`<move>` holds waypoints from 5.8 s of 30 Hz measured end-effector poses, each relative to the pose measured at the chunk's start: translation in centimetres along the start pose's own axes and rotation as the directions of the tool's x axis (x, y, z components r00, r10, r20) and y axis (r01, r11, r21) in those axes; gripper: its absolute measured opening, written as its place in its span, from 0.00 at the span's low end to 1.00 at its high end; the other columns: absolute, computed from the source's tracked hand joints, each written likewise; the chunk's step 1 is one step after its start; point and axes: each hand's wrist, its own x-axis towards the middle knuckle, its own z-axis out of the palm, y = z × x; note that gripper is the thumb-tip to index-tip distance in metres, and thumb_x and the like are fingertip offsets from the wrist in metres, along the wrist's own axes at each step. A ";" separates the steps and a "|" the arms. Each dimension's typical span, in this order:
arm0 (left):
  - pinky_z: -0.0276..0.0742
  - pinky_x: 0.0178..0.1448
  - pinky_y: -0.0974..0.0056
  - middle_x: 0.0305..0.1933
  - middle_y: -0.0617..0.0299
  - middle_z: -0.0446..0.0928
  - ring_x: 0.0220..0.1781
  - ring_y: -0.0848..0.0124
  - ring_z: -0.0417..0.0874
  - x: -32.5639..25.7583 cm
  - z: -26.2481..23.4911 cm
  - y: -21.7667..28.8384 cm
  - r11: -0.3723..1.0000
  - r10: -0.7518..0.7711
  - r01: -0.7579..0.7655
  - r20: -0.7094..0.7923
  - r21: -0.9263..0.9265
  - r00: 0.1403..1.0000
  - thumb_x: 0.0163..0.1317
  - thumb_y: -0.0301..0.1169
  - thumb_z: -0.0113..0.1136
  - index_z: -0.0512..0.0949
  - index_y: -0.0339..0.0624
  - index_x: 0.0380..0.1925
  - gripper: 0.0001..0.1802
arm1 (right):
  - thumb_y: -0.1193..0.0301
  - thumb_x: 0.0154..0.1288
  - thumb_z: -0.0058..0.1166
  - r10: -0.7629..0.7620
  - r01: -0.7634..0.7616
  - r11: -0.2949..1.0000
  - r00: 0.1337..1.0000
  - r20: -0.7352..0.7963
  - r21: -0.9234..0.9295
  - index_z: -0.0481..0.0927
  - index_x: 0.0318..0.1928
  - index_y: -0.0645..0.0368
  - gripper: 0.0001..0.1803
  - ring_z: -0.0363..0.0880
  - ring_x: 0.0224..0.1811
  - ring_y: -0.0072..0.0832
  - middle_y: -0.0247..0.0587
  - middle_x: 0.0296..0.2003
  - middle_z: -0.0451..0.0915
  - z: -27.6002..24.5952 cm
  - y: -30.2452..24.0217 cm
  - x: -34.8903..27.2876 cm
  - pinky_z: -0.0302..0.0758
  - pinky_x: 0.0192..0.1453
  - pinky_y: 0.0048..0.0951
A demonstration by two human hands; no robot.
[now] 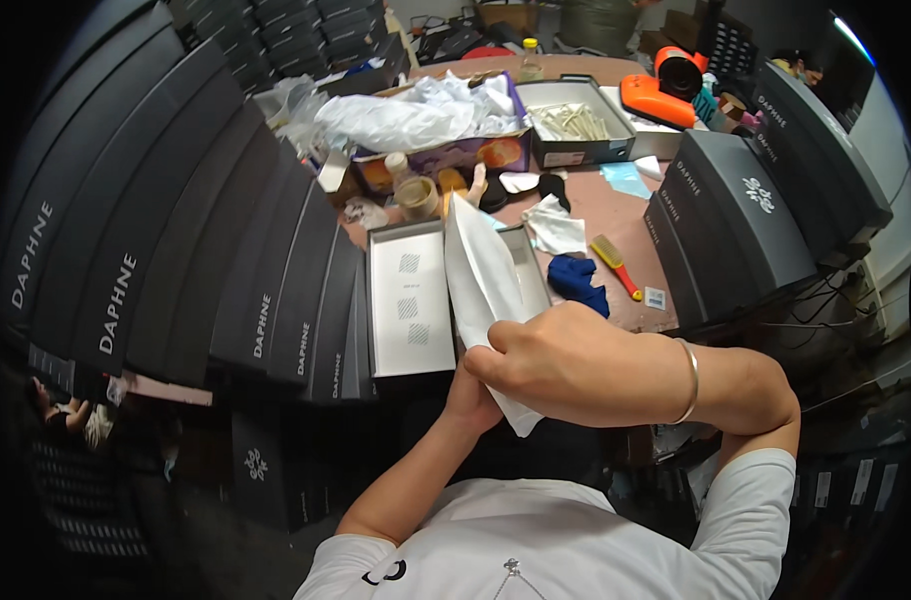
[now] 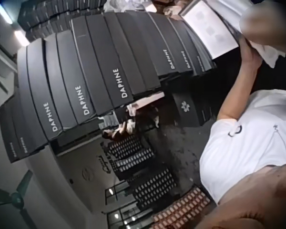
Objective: Packaging and inspecting high-heeled shoes into boxes for shipping.
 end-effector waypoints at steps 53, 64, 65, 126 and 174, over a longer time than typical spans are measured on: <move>0.79 0.48 0.64 0.42 0.62 0.79 0.39 0.73 0.81 -6.4 2.8 9.3 0.913 0.361 -0.289 -0.241 0.289 0.901 0.66 0.29 0.53 0.70 0.32 0.51 0.16 | 0.55 0.74 0.46 0.862 -0.148 0.228 0.491 -0.128 0.962 0.66 0.66 0.62 0.30 0.66 0.66 0.35 0.50 0.62 0.70 18.1 6.6 -7.2 0.64 0.67 0.36; 0.67 0.65 0.60 0.62 0.48 0.68 0.62 0.63 0.70 1.8 -8.3 1.0 0.615 0.432 -0.100 -0.228 0.782 0.873 0.65 0.35 0.60 0.59 0.28 0.66 0.35 | 0.45 0.67 0.46 0.903 -0.801 0.291 0.411 0.127 0.523 0.77 0.52 0.66 0.33 0.78 0.50 0.58 0.67 0.43 0.80 19.3 11.1 -4.2 0.73 0.55 0.46; 0.69 0.62 0.62 0.60 0.50 0.71 0.60 0.66 0.72 1.4 -8.8 1.4 0.709 0.391 -0.105 -0.266 0.697 0.881 0.66 0.33 0.59 0.61 0.28 0.64 0.32 | 0.42 0.65 0.46 0.908 -0.803 0.295 0.404 0.109 0.517 0.79 0.48 0.66 0.35 0.79 0.48 0.57 0.66 0.42 0.81 21.3 12.1 -4.1 0.74 0.54 0.47; 0.73 0.57 0.69 0.48 0.57 0.81 0.51 0.73 0.80 25.5 37.0 -3.2 0.195 -0.172 -0.721 0.746 0.665 0.643 0.69 0.34 0.57 0.76 0.31 0.53 0.19 | 0.63 0.75 0.47 0.408 -0.260 0.836 -0.294 -0.864 0.483 0.69 0.59 0.63 0.20 0.75 0.42 0.20 0.38 0.41 0.76 -4.1 10.0 -38.7 0.71 0.47 0.19; 0.69 0.65 0.56 0.59 0.43 0.73 0.61 0.51 0.75 -14.3 9.0 8.8 -0.133 -0.132 -0.453 0.437 0.882 0.890 0.67 0.39 0.56 0.70 0.32 0.59 0.26 | 0.57 0.51 0.67 -0.712 -0.068 0.261 0.660 -0.240 -0.963 0.73 0.58 0.46 0.32 0.59 0.69 0.44 0.42 0.59 0.68 -21.7 -15.8 27.8 0.58 0.69 0.59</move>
